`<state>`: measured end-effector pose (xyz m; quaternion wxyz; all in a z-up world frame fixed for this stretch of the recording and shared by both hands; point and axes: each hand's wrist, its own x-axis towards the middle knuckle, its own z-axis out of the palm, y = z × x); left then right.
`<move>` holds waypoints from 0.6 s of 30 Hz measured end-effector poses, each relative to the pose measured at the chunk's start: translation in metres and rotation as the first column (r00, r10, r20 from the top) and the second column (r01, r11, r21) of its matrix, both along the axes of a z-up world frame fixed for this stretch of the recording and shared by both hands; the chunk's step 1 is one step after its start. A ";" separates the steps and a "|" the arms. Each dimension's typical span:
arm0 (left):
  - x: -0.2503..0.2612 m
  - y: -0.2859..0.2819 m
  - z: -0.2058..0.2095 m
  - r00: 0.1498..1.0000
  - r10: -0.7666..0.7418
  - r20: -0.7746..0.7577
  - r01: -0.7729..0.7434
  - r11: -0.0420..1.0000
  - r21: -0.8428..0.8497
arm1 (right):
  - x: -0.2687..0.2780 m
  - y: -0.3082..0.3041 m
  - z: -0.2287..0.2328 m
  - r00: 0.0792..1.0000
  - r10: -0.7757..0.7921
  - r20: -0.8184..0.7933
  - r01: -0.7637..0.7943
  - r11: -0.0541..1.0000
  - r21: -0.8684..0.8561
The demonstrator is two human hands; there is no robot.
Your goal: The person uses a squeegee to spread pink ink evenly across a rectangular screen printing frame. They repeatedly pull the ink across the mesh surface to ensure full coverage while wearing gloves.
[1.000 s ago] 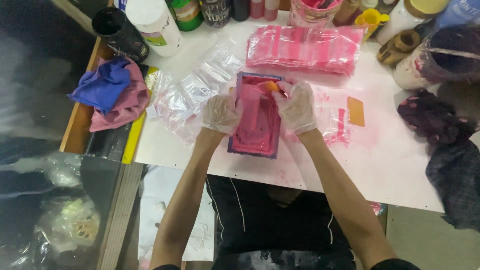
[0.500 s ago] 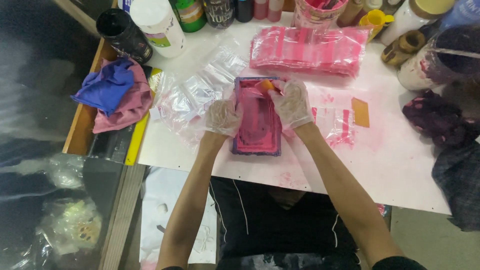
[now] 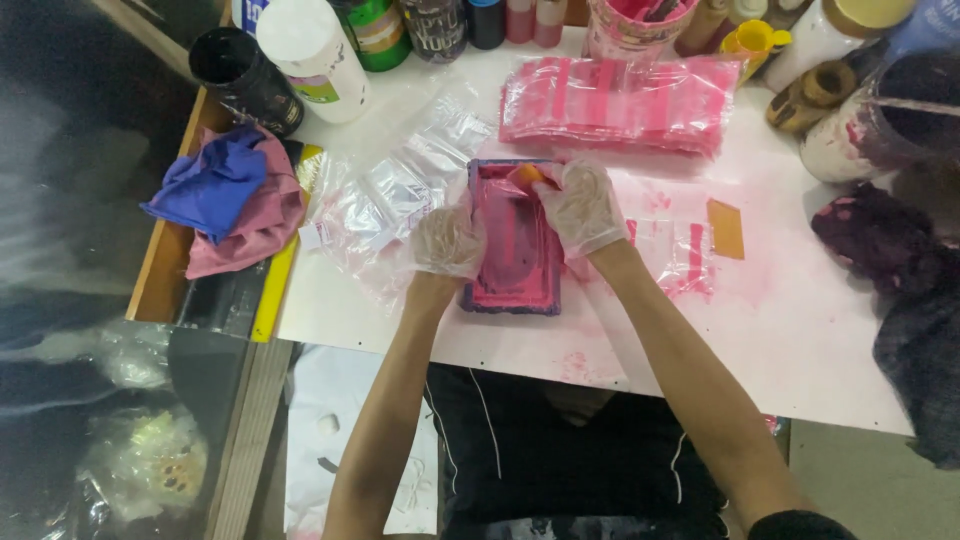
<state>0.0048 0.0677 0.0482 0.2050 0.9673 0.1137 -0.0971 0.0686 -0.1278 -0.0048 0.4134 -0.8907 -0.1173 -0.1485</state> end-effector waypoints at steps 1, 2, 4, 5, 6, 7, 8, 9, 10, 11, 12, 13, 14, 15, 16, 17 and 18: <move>-0.001 0.000 0.002 0.997 0.054 -0.048 -0.057 0.997 -0.059 | -0.002 0.002 0.012 1.000 0.029 -0.007 -0.029 1.000 0.007; -0.003 -0.001 0.003 0.997 0.057 -0.048 -0.060 0.996 -0.060 | 0.001 0.001 0.018 0.999 0.032 -0.007 -0.032 0.999 0.005; -0.007 -0.002 0.006 0.976 0.157 -0.152 -0.181 0.969 -0.167 | 0.006 0.001 0.030 0.990 0.136 -0.046 -0.143 0.961 -0.238; -0.004 -0.002 0.008 0.975 0.158 -0.154 -0.184 0.968 -0.169 | 0.009 0.005 0.031 0.989 0.138 -0.048 -0.145 0.960 -0.239; -0.001 -0.003 0.009 0.957 0.199 -0.211 -0.244 0.945 -0.217 | 0.011 0.010 0.033 0.984 0.165 -0.062 -0.176 0.945 -0.275; 0.001 -0.003 0.011 0.934 0.233 -0.269 -0.304 0.917 -0.260 | 0.014 0.014 0.035 0.979 0.190 -0.076 -0.204 0.929 -0.310; 0.004 -0.005 0.013 0.934 0.233 -0.271 -0.304 0.916 -0.260 | 0.014 0.018 0.037 0.979 0.190 -0.078 -0.205 0.928 -0.310; 0.007 -0.005 0.016 0.906 0.267 -0.328 -0.367 0.881 -0.298 | 0.015 0.024 0.039 0.968 0.230 -0.098 -0.250 0.899 -0.359; 0.009 -0.005 0.019 0.874 0.296 -0.385 -0.430 0.840 -0.331 | 0.017 0.029 0.041 0.956 0.268 -0.120 -0.294 0.865 -0.406; 0.009 -0.003 0.021 0.874 0.298 -0.385 -0.432 0.839 -0.331 | 0.016 0.031 0.043 0.955 0.271 -0.119 -0.296 0.865 -0.406; 0.008 -0.002 0.023 0.838 0.319 -0.442 -0.491 0.794 -0.359 | 0.016 0.033 0.044 0.942 0.305 -0.143 -0.336 0.826 -0.451; 0.006 -0.001 0.024 0.798 0.334 -0.501 -0.551 0.743 -0.381 | 0.015 0.034 0.044 0.925 0.338 -0.172 -0.378 0.784 -0.494; 0.012 -0.004 0.026 0.796 0.336 -0.504 -0.554 0.741 -0.380 | 0.009 0.032 0.043 0.924 0.340 -0.174 -0.381 0.782 -0.493; 0.018 -0.005 0.029 0.752 0.347 -0.560 -0.611 0.686 -0.396 | 0.003 0.031 0.042 0.906 0.371 -0.203 -0.420 0.736 -0.531; 0.024 -0.007 0.032 0.706 0.351 -0.615 -0.665 0.627 -0.405 | -0.002 0.029 0.042 0.887 0.399 -0.232 -0.457 0.686 -0.566; 0.021 -0.005 0.034 0.705 0.353 -0.615 -0.667 0.626 -0.404 | -0.015 0.027 0.039 0.886 0.401 -0.233 -0.459 0.685 -0.565; 0.019 -0.004 0.036 0.657 0.352 -0.667 -0.717 0.565 -0.409 | -0.027 0.025 0.037 0.865 0.427 -0.263 -0.493 0.632 -0.598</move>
